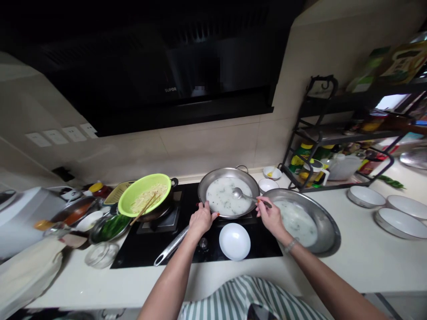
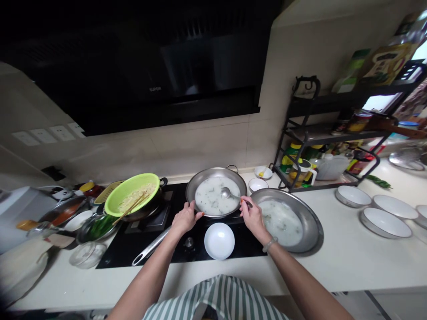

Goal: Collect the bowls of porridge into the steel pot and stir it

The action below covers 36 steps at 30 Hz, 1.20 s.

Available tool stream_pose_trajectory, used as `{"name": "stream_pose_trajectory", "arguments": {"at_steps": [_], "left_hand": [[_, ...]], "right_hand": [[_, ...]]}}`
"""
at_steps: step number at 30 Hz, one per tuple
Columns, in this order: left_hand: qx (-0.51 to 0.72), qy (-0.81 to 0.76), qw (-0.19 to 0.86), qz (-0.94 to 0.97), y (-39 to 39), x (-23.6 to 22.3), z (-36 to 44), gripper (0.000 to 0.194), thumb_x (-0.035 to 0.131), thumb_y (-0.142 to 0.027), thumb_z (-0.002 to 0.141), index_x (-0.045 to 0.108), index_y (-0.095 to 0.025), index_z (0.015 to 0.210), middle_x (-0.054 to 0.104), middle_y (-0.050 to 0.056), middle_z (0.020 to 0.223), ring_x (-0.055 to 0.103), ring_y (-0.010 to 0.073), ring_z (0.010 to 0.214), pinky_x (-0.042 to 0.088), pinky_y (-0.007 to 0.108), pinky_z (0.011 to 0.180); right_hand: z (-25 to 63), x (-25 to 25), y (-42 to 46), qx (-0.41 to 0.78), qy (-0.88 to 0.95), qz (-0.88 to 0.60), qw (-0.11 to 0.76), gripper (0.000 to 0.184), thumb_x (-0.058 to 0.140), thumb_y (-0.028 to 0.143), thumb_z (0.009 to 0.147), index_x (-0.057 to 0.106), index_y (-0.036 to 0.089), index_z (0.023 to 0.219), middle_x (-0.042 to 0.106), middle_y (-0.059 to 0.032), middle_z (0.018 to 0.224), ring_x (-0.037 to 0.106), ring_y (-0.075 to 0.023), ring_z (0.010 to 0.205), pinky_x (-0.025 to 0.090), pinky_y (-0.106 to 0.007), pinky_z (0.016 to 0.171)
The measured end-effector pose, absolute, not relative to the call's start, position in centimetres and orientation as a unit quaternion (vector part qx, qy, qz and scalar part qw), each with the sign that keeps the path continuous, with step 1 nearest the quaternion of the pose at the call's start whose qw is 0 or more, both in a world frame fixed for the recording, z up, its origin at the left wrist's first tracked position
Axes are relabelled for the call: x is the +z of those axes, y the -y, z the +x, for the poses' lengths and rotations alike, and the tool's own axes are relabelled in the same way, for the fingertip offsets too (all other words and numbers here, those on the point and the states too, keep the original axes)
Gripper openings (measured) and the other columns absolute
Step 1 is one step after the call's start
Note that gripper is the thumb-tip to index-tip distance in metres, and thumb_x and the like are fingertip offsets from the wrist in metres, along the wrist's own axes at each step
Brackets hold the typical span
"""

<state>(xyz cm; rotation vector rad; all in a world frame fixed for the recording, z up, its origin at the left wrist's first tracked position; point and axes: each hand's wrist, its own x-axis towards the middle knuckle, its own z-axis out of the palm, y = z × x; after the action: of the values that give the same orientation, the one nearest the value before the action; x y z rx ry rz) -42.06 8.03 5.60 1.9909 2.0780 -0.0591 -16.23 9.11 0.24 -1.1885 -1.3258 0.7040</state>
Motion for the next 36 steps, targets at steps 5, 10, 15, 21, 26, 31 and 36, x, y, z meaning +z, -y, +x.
{"name": "stream_pose_trajectory", "arguments": {"at_steps": [5, 10, 15, 21, 26, 31, 36], "left_hand": [[-0.013, -0.715, 0.129, 0.688, -8.1, 5.3, -42.1, 0.06, 0.041, -0.053, 0.09, 0.036, -0.018, 0.139, 0.049, 0.018, 0.127, 0.064, 0.0312, 0.102, 0.049, 0.038, 0.078], [-0.015, -0.716, 0.132, 0.686, -8.1, 5.3, -42.2, 0.06, 0.039, -0.052, 0.091, 0.035, -0.018, 0.14, 0.048, 0.018, 0.13, 0.064, 0.0307, 0.103, 0.048, 0.038, 0.08], [-0.013, -0.713, 0.13, 0.689, -8.2, 5.1, -42.3, 0.061, 0.039, -0.052, 0.091, 0.035, -0.018, 0.141, 0.048, 0.019, 0.13, 0.064, 0.0307, 0.103, 0.048, 0.038, 0.08], [-0.014, -0.714, 0.13, 0.688, -8.1, 5.2, -42.2, 0.062, 0.04, -0.052, 0.091, 0.035, -0.016, 0.141, 0.048, 0.019, 0.129, 0.064, 0.0321, 0.103, 0.049, 0.04, 0.08], [-0.019, -0.714, 0.13, 0.688, -8.1, 5.5, -42.1, 0.061, 0.039, -0.053, 0.091, 0.034, -0.018, 0.141, 0.048, 0.019, 0.13, 0.064, 0.0309, 0.104, 0.049, 0.039, 0.08], [-0.024, -0.717, 0.129, 0.685, -8.1, 5.5, -42.1, 0.06, 0.039, -0.052, 0.091, 0.034, -0.018, 0.141, 0.047, 0.019, 0.131, 0.064, 0.0313, 0.103, 0.049, 0.039, 0.079], [-0.024, -0.716, 0.128, 0.685, -8.1, 5.5, -42.0, 0.061, 0.039, -0.053, 0.091, 0.034, -0.018, 0.141, 0.048, 0.019, 0.13, 0.064, 0.031, 0.104, 0.049, 0.039, 0.079]], "right_hand": [[-16.0, -0.1, -9.4, 0.323, 0.487, -0.535, 0.61, 0.039, 0.054, 0.053, 0.085, 0.06, 0.017, 0.098, 0.058, 0.0024, 0.048, 0.063, -0.0175, 0.05, 0.054, -0.031, 0.056], [-15.3, 1.1, -9.2, 0.363, 0.376, -0.545, 0.655, 0.041, 0.067, 0.055, 0.074, 0.057, 0.017, 0.088, 0.061, -0.0004, 0.05, 0.063, -0.0189, 0.048, 0.049, -0.027, 0.043], [-15.2, 2.5, -8.4, 0.387, 0.326, -0.529, 0.681, 0.041, 0.073, 0.051, 0.067, 0.057, 0.018, 0.084, 0.064, -0.0023, 0.054, 0.059, -0.0156, 0.044, 0.046, -0.024, 0.037], [-15.0, 2.9, -7.8, 0.394, 0.305, -0.521, 0.693, 0.037, 0.076, 0.046, 0.064, 0.057, 0.019, 0.081, 0.065, -0.003, 0.054, 0.057, -0.0146, 0.041, 0.045, -0.023, 0.035], [-14.8, 2.9, -7.4, 0.397, 0.307, -0.52, 0.691, 0.033, 0.075, 0.043, 0.067, 0.057, 0.019, 0.081, 0.063, -0.002, 0.054, 0.06, -0.0162, 0.045, 0.046, -0.023, 0.036], [-14.8, 2.8, -7.3, 0.402, 0.302, -0.525, 0.687, 0.035, 0.076, 0.044, 0.066, 0.057, 0.019, 0.082, 0.064, -0.0025, 0.054, 0.06, -0.0161, 0.045, 0.046, -0.022, 0.036], [-14.9, 2.8, -7.2, 0.403, 0.295, -0.526, 0.688, 0.038, 0.078, 0.046, 0.063, 0.056, 0.019, 0.08, 0.063, -0.002, 0.052, 0.059, -0.0159, 0.045, 0.045, -0.022, 0.035]]}}
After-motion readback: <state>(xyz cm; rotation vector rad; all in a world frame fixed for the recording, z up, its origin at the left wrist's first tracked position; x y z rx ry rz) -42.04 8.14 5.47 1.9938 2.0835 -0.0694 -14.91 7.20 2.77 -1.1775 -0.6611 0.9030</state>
